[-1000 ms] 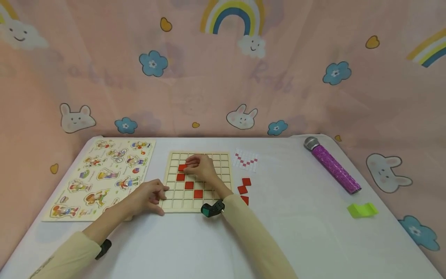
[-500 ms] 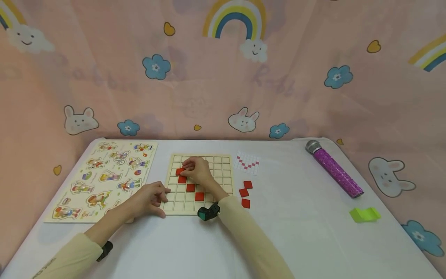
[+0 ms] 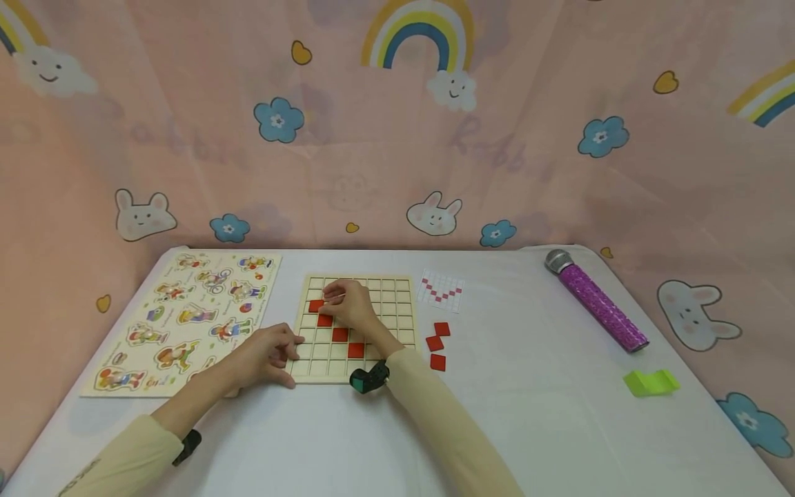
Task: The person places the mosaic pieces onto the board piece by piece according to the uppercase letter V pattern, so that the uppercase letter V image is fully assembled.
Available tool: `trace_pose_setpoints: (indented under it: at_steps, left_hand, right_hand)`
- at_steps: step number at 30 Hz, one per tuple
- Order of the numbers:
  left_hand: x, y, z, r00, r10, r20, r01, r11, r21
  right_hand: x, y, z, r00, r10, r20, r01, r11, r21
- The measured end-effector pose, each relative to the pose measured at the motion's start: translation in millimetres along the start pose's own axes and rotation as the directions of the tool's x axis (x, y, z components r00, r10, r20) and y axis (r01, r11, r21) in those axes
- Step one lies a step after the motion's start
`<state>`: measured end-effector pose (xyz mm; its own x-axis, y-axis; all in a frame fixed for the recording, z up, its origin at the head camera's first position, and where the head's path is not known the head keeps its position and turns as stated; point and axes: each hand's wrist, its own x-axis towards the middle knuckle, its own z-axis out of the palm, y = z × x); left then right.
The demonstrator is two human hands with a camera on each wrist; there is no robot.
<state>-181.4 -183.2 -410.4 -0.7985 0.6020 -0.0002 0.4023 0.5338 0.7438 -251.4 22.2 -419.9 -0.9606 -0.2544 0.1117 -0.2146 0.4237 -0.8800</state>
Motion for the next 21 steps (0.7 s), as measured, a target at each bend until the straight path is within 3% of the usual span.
trace_pose_setpoints:
  at_steps: [21]
  left_hand:
    - [-1.1, 2.2, 0.1, 1.0, -0.013, 0.002, 0.013, 1.0, -0.022]
  right_hand:
    - [-0.2, 7.5, 0.7, 0.998, 0.059, -0.025, -0.056, 0.992, 0.112]
